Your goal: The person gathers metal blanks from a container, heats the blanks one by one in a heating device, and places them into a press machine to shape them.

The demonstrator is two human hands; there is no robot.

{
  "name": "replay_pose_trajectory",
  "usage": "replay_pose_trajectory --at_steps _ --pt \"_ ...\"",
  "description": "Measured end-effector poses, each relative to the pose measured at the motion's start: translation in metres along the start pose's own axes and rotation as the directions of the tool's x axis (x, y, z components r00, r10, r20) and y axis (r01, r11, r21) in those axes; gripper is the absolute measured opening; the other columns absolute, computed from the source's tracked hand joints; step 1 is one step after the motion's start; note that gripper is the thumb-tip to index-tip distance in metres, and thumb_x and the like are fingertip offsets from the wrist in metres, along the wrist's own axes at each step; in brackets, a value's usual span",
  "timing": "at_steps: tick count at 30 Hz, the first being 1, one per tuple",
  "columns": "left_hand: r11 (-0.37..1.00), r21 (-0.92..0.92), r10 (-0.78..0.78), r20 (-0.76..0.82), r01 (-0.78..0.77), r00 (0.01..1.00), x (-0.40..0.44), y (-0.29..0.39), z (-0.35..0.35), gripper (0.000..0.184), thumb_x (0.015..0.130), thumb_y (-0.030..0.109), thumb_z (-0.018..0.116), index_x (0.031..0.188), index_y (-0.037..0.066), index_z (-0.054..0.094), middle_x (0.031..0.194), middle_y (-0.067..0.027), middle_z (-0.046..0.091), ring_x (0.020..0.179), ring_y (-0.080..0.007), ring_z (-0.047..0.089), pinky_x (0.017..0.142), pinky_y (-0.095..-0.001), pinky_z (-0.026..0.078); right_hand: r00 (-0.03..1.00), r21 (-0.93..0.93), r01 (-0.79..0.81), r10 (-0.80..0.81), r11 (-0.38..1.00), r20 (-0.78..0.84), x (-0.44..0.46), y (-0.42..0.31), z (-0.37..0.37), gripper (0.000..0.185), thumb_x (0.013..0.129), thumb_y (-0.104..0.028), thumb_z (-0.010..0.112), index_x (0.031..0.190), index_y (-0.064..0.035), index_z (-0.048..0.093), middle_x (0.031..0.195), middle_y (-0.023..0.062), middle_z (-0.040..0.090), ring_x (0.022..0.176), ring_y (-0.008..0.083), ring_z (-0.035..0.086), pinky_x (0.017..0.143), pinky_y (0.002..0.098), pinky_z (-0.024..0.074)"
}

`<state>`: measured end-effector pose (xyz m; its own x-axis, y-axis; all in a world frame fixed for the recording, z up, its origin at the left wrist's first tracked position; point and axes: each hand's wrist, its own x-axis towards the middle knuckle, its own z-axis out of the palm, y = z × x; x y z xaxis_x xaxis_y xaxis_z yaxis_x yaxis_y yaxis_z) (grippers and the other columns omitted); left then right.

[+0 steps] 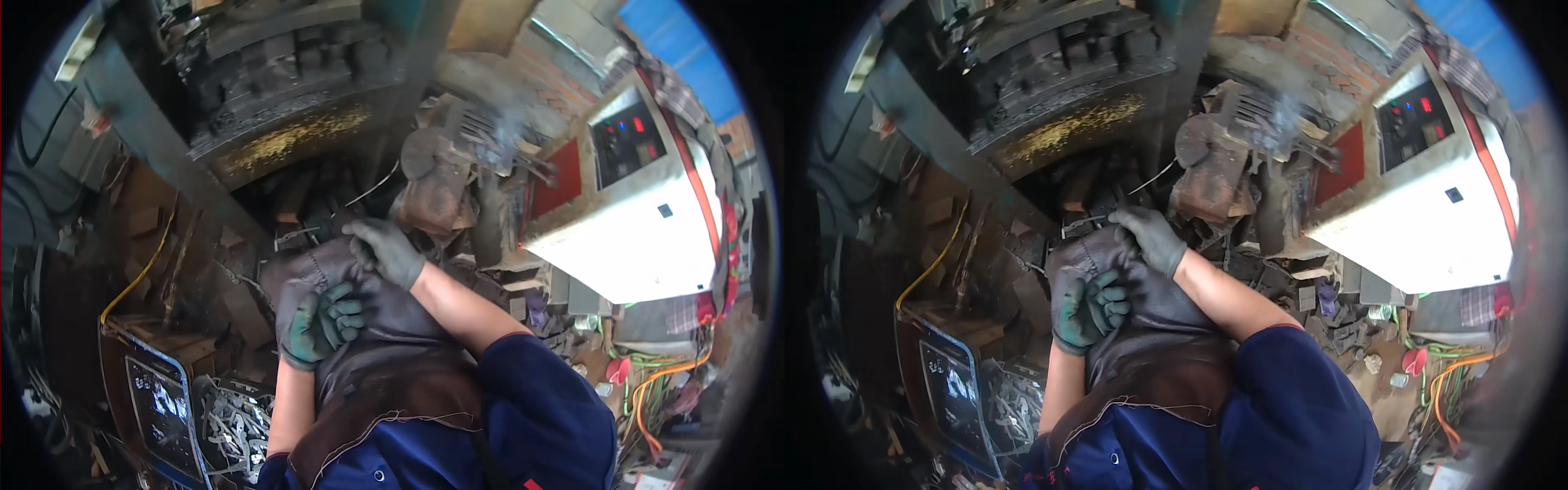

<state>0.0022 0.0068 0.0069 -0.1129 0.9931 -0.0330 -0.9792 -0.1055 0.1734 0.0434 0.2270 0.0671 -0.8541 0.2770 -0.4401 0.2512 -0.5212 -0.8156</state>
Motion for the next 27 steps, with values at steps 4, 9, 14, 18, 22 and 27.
replay_pose_trajectory --at_steps 4,9,14,18,22,27 --pt "0.996 0.09 0.011 -0.066 -0.005 0.998 -0.004 -0.002 0.002 0.063 0.097 0.049 0.05 0.142 0.006 0.041 0.125 -0.0157 0.061 0.107 -0.0282 0.061 0.088 -0.0382 0.049 0.993 -0.054 0.115 -0.114 0.992 0.018 -0.019 0.023 -0.014 0.025 0.101 -0.024 0.05 0.102 -0.0014 0.061 0.072 0.0035 0.062 0.055 0.009 0.056 0.048 0.0208 0.0416" --pt "0.994 0.077 0.093 -0.128 -0.083 0.987 -0.002 -0.005 0.007 0.06 0.098 0.049 0.049 0.14 0.007 0.045 0.124 -0.0147 0.062 0.108 -0.0297 0.062 0.09 -0.0405 0.05 0.985 -0.243 0.171 -0.155 0.955 0.08 -0.024 0.029 -0.007 0.021 0.1 -0.021 0.051 0.103 -0.0035 0.063 0.073 0.002 0.062 0.056 0.0069 0.056 0.05 0.0211 0.0458" --pt "0.956 0.231 0.247 -0.294 -0.182 0.923 -0.006 -0.004 0.012 0.043 0.101 0.041 0.047 0.128 0.009 0.055 0.115 -0.0103 0.065 0.097 -0.025 0.064 0.081 -0.0357 0.053 0.963 -0.404 0.261 -0.207 0.877 0.172 -0.026 0.04 -0.005 0.019 0.099 -0.019 0.054 0.099 -0.0043 0.066 0.072 0.0004 0.062 0.057 0.0057 0.057 0.051 0.0214 0.0458" --pt "0.732 0.582 0.569 -0.238 -0.353 0.787 -0.009 0.028 0.029 0.038 0.103 0.041 0.04 0.085 0.012 0.055 0.07 -0.0054 0.059 0.053 -0.0183 0.051 0.049 -0.0288 0.043 0.891 -0.447 0.453 -0.382 0.771 0.244 -0.024 0.042 -0.008 0.021 0.098 -0.022 0.057 0.091 -0.0042 0.065 0.069 0.0027 0.064 0.057 0.0075 0.059 0.053 0.0231 0.047" --pt "0.384 0.88 0.632 -0.028 -0.281 0.774 0.027 0.099 0.091 0.044 0.103 0.046 0.039 0.086 0.01 0.057 0.068 -0.0055 0.057 0.053 -0.0169 0.049 0.054 -0.0293 0.043 0.935 -0.322 0.326 -0.252 0.889 0.251 -0.01 0.05 -0.008 0.02 0.098 -0.017 0.056 0.092 -0.0006 0.065 0.068 0.0034 0.063 0.058 0.0075 0.057 0.054 0.0241 0.0466" --pt "0.519 0.851 0.664 -0.345 -0.077 0.663 0.128 0.166 0.149 0.058 0.099 0.058 0.039 0.114 0.007 0.062 0.082 -0.0029 0.064 0.066 -0.0131 0.058 0.06 -0.027 0.046 0.915 -0.356 0.339 -0.218 0.871 0.34 0.007 0.058 -0.013 0.018 0.1 -0.013 0.051 0.1 0.0004 0.064 0.071 0.0026 0.061 0.059 0.006 0.055 0.055 0.022 0.046"
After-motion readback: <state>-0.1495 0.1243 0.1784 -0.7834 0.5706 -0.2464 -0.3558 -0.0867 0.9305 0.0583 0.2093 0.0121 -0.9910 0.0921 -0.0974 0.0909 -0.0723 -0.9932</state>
